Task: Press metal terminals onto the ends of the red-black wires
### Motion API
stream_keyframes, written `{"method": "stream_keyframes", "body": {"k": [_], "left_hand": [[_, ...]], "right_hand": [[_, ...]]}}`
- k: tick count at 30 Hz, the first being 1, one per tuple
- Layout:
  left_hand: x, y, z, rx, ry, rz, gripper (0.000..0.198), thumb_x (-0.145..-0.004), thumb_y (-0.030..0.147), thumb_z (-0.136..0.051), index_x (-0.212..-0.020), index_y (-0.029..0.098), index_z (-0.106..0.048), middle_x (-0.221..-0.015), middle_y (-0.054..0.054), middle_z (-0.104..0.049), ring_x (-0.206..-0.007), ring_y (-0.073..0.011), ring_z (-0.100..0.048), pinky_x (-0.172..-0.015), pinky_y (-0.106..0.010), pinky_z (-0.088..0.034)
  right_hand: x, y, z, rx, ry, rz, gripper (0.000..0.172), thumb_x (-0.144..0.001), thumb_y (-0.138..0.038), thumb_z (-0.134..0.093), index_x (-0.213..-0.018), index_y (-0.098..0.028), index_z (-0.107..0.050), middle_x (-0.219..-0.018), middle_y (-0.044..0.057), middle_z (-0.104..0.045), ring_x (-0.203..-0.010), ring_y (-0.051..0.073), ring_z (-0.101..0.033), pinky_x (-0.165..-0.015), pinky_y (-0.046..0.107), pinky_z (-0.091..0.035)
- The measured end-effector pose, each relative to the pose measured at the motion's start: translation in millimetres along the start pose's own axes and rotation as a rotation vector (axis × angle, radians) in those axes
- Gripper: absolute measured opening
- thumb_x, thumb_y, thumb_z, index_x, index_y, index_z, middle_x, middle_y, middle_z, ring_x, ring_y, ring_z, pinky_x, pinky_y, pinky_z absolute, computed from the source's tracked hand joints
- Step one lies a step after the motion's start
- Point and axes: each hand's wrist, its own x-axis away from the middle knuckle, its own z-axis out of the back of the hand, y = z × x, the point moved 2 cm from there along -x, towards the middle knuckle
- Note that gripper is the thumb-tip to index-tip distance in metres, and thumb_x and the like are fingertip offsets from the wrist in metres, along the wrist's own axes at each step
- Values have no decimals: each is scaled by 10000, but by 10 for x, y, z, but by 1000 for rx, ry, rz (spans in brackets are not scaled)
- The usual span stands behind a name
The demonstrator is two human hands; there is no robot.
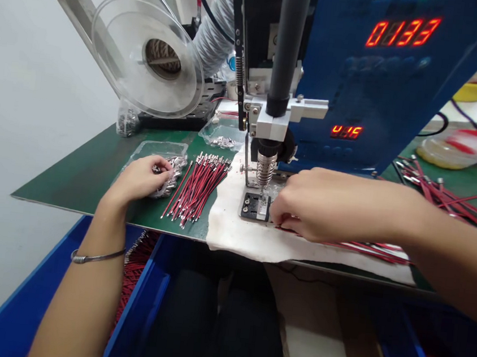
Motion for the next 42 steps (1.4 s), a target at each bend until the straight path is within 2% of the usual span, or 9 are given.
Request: {"method": "stream_keyframes", "body": {"k": [6, 13, 17, 21, 23, 27, 29, 36, 42], "left_hand": [[2, 1, 4, 43, 141, 22, 175, -864, 372, -704, -915, 205, -718, -765, -18, -679, -727, -222, -591, -729, -329, -438], [40, -5, -10, 161, 310, -66, 102, -829, 261, -776, -853, 181, -717, -797, -8, -704, -699, -161, -559, -719, -308, -425], [73, 9, 27, 310, 588, -115, 71, -887, 237, -732, -933, 183, -731, -865, -2, -718, -617, -106, -462, -627, -281, -368], [371, 278, -24, 592, 830, -230, 111, -889, 269, -783, -962, 186, -766, -899, -17, -740, -587, -93, -475, -553, -290, -330], [611, 521, -170, 819, 798, -327, 77, -884, 255, -814, -939, 209, -787, -815, -2, -724, -538, -90, -446, -504, -296, -308], [981, 1033, -686, 1041, 330, -335, 183, -965, 433, -802, -963, 250, -793, -817, -7, -707, -505, -77, -417, -445, -278, -316], [1045, 1174, -921, 1169, 219, -256, 241, -978, 479, -783, -982, 240, -763, -823, -7, -692, -501, -65, -425, -441, -253, -343], [935, 1184, -1206, 1210, 179, -150, 309, -930, 513, -819, -946, 223, -713, -894, -52, -732, -702, -145, -659, -577, -260, -514], [925, 1159, -1214, 1184, 135, -118, 264, -911, 452, -837, -971, 228, -711, -931, -47, -734, -636, -128, -611, -543, -259, -464]], "right_hand": [[-2, -85, 53, -33, 77, 98, 173, -911, -86, -643, -798, -205, -695, -729, -13, -657, -647, 140, -513, -599, 325, -259], [56, -81, 30, -58, -3, 102, 188, -883, -39, -596, -916, -202, -685, -868, 7, -696, -699, 153, -548, -635, 317, -314], [64, -47, -14, -95, -105, 6, 201, -882, -76, -598, -908, -200, -755, -855, 28, -722, -756, 183, -617, -656, 310, -362], [34, 22, -31, -114, -153, -25, 205, -857, -89, -605, -895, -189, -780, -849, 41, -734, -770, 190, -632, -651, 306, -389], [24, 68, -40, -135, -165, -20, 187, -831, -91, -619, -854, -197, -771, -821, 34, -730, -760, 192, -630, -641, 305, -395], [26, 125, -37, -142, -177, -29, 179, -820, -107, -613, -723, -213, -720, -699, 8, -679, -608, 166, -558, -563, 325, -324], [31, 117, -18, -106, -193, -28, 223, -872, -115, -590, -697, -207, -692, -658, 0, -659, -549, 149, -516, -543, 335, -284], [-3, 114, -29, -79, -178, -46, 243, -907, -123, -582, -719, -203, -713, -660, 1, -665, -552, 142, -535, -537, 331, -259], [-30, 184, -7, -187, -167, -41, 200, -857, -125, -622, -779, -219, -780, -683, -19, -734, -533, 128, -565, -513, 292, -311]]}}
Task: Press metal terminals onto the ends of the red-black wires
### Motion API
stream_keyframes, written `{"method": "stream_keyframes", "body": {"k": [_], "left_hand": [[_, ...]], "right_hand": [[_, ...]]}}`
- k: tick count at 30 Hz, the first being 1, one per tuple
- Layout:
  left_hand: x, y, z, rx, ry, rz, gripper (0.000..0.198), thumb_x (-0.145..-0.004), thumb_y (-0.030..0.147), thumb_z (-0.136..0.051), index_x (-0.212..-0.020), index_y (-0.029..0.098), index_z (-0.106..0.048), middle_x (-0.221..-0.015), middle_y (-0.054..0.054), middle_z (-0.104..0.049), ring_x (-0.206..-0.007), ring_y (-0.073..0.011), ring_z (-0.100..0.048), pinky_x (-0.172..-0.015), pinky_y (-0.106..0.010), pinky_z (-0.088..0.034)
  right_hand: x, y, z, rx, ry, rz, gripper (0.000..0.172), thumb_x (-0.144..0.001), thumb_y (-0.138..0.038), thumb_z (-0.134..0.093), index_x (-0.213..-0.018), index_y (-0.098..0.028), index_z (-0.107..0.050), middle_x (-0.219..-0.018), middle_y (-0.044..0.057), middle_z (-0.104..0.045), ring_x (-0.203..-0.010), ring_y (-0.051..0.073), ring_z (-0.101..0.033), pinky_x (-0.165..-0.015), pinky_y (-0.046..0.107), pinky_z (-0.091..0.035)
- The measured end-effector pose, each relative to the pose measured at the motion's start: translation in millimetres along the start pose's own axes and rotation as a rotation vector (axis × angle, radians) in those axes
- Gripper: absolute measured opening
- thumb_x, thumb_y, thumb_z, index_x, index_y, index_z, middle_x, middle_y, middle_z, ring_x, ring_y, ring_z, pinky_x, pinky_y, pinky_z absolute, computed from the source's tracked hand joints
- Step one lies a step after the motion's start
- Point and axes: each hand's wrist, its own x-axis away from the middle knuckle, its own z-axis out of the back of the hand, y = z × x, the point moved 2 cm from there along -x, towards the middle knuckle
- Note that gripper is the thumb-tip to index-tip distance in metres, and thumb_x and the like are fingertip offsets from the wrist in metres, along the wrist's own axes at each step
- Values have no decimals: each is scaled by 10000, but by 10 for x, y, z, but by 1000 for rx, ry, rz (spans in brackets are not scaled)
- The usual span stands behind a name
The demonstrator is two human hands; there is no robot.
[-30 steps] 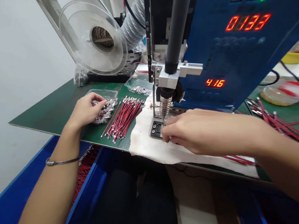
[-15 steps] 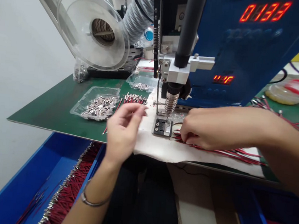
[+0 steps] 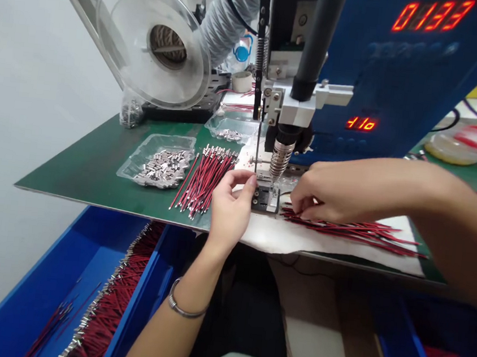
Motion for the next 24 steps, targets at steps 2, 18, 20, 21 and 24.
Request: {"method": "stream_keyframes", "body": {"k": [2, 18, 20, 21, 24], "left_hand": [[-5, -10, -10, 31, -9, 33, 249, -912, 432, -835, -952, 218, -714, -896, -30, -715, -576, -99, -547, -531, -252, -436], [10, 155, -39, 99, -2, -46, 203, -942, 416, -821, -976, 247, -714, -936, -28, -690, -543, -83, -478, -470, -267, -354], [-20, 133, -49, 85, 0, -57, 221, -924, 424, -838, -981, 254, -709, -968, -39, -708, -587, -103, -545, -488, -271, -400], [-33, 110, -53, 71, -6, -57, 236, -917, 441, -843, -975, 257, -707, -971, -44, -716, -615, -118, -582, -500, -273, -426], [-48, 31, -52, 40, -44, -21, 261, -891, 466, -862, -945, 256, -717, -930, -49, -736, -643, -141, -625, -503, -274, -451]], "right_hand": [[9, 40, 9, -101, 28, 37, 192, -877, -167, -637, -823, -234, -809, -728, -22, -779, -569, 137, -630, -537, 271, -384], [-4, 308, -254, -426, 371, 116, 265, -1013, -422, -600, -942, -207, -737, -823, -2, -808, -698, 156, -716, -659, 270, -484], [-12, 315, -273, -472, 431, 85, 244, -994, -427, -627, -935, -204, -704, -813, 5, -806, -689, 162, -716, -649, 273, -475], [-22, 314, -286, -490, 460, 73, 253, -989, -440, -632, -927, -202, -692, -801, 9, -802, -677, 165, -711, -647, 277, -473], [-67, 298, -327, -494, 552, 65, 295, -984, -481, -632, -917, -198, -683, -750, 11, -777, -623, 160, -661, -639, 286, -455]]}}
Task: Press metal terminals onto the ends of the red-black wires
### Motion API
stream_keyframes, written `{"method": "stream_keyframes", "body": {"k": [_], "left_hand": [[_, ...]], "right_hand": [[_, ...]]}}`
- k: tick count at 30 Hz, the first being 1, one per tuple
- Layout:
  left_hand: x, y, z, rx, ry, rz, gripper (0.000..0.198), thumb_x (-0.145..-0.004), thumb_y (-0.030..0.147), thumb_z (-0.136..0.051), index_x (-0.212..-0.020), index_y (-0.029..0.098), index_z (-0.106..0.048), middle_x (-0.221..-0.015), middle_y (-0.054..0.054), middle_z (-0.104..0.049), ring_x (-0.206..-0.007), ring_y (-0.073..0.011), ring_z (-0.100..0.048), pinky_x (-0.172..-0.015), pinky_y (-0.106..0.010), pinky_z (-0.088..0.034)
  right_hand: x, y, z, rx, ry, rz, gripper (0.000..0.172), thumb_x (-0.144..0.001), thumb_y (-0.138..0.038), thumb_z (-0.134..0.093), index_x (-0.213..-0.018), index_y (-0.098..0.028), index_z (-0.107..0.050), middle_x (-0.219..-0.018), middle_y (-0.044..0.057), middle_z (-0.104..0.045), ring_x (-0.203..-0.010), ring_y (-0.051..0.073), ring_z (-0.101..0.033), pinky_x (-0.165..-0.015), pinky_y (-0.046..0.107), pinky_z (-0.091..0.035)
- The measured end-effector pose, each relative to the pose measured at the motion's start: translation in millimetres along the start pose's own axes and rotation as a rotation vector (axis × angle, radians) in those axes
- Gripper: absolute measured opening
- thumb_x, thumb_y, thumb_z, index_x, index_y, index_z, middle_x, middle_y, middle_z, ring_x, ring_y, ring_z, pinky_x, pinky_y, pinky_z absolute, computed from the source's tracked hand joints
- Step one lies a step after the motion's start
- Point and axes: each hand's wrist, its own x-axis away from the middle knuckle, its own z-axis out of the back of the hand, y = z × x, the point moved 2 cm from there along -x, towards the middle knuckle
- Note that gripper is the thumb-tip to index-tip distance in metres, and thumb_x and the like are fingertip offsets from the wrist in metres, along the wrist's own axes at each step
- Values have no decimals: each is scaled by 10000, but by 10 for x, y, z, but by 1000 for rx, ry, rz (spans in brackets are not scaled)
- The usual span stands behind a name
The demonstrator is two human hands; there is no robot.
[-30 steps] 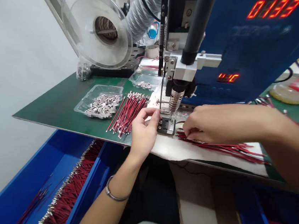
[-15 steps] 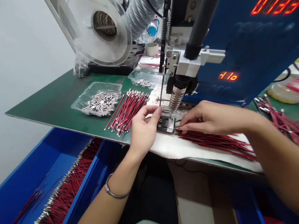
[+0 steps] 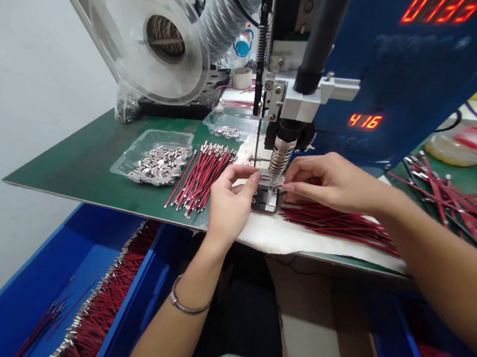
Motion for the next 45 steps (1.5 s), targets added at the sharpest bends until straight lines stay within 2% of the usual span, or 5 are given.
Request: {"method": "stream_keyframes", "body": {"k": [6, 13, 33, 42, 45], "left_hand": [[62, -18, 43, 29, -32, 89, 156, -886, 354, -858, -936, 229, -779, -851, -22, -736, -490, -68, -427, -423, -253, -287], [83, 37, 26, 2, -33, 73, 122, -877, 330, -853, -914, 230, -793, -800, -14, -717, -465, -56, -334, -415, -258, -218], [118, 113, 19, -27, -51, 86, 128, -874, 259, -802, -953, 174, -748, -926, -25, -740, -495, -35, -378, -427, -211, -261], [115, 96, 12, -32, -46, 101, 103, -903, 279, -798, -961, 194, -801, -644, 32, -608, -459, -54, -294, -426, -232, -217], [107, 73, 17, -4, -32, 86, 110, -922, 289, -799, -977, 194, -796, -747, 2, -709, -473, -51, -358, -434, -222, -273]], "right_hand": [[-24, 0, -62, 128, 109, 136, 271, -992, -421, -626, -919, -181, -729, -757, 26, -757, -644, 154, -642, -648, 282, -431], [-22, -5, -73, 181, 130, 227, 207, -993, -316, -621, -924, -184, -764, -823, 44, -797, -683, 154, -684, -691, 275, -467], [13, 2, -93, 281, 152, 397, 205, -1017, -185, -612, -991, -190, -815, -907, 49, -841, -721, 148, -749, -667, 255, -530], [-5, 23, -114, 297, 156, 394, 188, -1008, -189, -607, -982, -185, -794, -894, 49, -830, -726, 154, -738, -684, 264, -525], [-5, 18, -115, 305, 169, 402, 187, -1006, -176, -607, -970, -186, -790, -888, 44, -830, -726, 150, -742, -682, 256, -526]]}}
